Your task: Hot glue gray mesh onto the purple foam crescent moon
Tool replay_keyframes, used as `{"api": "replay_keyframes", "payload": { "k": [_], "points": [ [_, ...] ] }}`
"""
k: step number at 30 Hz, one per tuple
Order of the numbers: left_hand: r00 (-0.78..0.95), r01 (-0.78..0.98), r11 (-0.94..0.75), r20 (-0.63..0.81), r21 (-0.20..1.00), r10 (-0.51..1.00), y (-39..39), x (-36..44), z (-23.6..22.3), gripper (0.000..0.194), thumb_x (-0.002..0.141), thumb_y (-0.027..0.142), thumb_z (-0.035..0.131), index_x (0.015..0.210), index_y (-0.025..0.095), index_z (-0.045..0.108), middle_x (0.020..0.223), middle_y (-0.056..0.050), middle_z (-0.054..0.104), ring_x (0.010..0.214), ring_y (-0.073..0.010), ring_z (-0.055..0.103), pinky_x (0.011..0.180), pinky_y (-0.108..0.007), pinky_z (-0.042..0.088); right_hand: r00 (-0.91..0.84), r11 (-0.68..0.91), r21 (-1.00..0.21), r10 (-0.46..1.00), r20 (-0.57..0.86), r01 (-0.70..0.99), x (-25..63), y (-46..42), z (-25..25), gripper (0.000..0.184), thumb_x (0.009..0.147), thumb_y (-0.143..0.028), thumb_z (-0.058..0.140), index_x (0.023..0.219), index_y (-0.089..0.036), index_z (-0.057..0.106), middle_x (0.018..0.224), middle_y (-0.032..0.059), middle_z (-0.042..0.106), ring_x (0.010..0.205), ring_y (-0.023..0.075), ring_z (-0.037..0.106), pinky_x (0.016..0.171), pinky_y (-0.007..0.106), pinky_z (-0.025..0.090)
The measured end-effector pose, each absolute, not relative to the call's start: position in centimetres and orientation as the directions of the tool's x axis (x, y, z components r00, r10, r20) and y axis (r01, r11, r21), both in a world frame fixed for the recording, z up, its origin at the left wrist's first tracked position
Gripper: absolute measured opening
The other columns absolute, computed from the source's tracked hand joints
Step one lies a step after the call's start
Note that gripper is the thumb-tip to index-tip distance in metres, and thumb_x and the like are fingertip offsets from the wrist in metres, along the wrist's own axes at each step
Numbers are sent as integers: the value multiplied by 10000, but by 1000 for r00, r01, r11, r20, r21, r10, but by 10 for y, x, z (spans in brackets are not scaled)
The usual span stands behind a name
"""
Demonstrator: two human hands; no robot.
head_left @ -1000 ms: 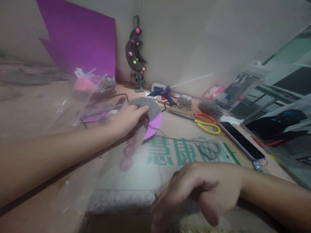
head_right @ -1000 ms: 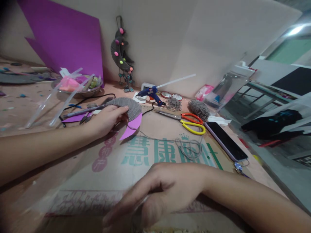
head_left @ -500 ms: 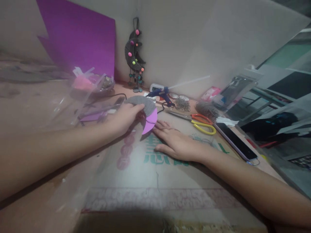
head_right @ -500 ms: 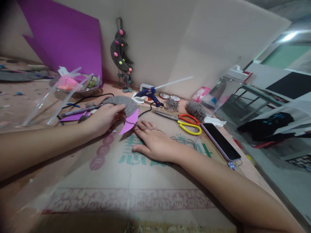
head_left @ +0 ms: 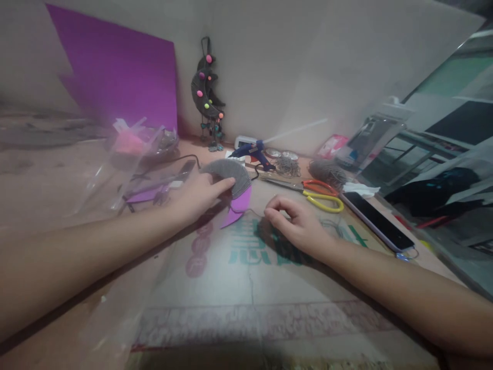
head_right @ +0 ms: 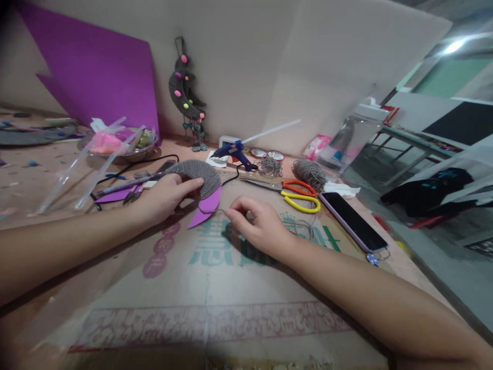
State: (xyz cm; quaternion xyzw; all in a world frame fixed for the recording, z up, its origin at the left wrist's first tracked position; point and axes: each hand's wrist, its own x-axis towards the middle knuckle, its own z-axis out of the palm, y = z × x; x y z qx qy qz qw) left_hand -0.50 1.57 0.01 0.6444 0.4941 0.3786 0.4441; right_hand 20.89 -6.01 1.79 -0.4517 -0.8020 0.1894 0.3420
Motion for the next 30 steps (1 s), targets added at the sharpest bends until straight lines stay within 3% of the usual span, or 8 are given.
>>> {"api": "replay_keyframes", "payload": {
  "k": [4, 7, 13, 22, 30],
  "points": [
    [250, 343, -179, 94, 922, 964, 15, -2, 2, 395, 757, 538, 564, 713, 153, 638, 541, -14, 575, 422, -113, 443, 405, -234, 281, -319, 513, -570, 854, 410, 641, 211, -45, 12, 93, 887, -224, 512, 850, -171, 579, 763, 9, 622, 692, 122, 567, 641, 230, 445],
    [282, 312, -214, 125, 926, 951, 14, -1, 3, 393, 776, 520, 556, 813, 143, 664, 655, -37, 644, 508, -132, 516, 450, -233, 342, -349, 541, -542, 837, 422, 643, 213, -44, 8, 129, 894, -151, 472, 930, -181, 592, 813, 16, 641, 725, 128, 587, 680, 250, 463],
    [347, 208, -284, 201, 936, 916, 18, 1, 0, 409, 791, 471, 566, 1001, 135, 667, 948, -80, 708, 851, -218, 639, 717, -301, 479, -465, 697, -426, 709, 530, 577, 214, -46, 5, 223, 873, -53, 456, 978, -203, 584, 926, 40, 600, 872, 155, 573, 799, 307, 465],
    [372, 206, -314, 222, 927, 901, 20, 1, -3, 384, 797, 472, 570, 979, 150, 671, 979, -72, 714, 889, -229, 647, 769, -321, 485, -464, 696, -407, 706, 535, 591, 213, -45, 6, 253, 833, -4, 484, 959, -201, 580, 908, 36, 563, 870, 156, 548, 795, 310, 458],
    [385, 303, -316, 188, 899, 904, 21, -1, -3, 413, 819, 492, 531, 961, 128, 666, 909, -84, 707, 811, -231, 644, 720, -334, 472, -476, 693, -393, 709, 520, 604, 212, -45, 4, 293, 791, 26, 446, 950, -198, 548, 894, 40, 530, 840, 166, 525, 765, 316, 456]
  ]
}}
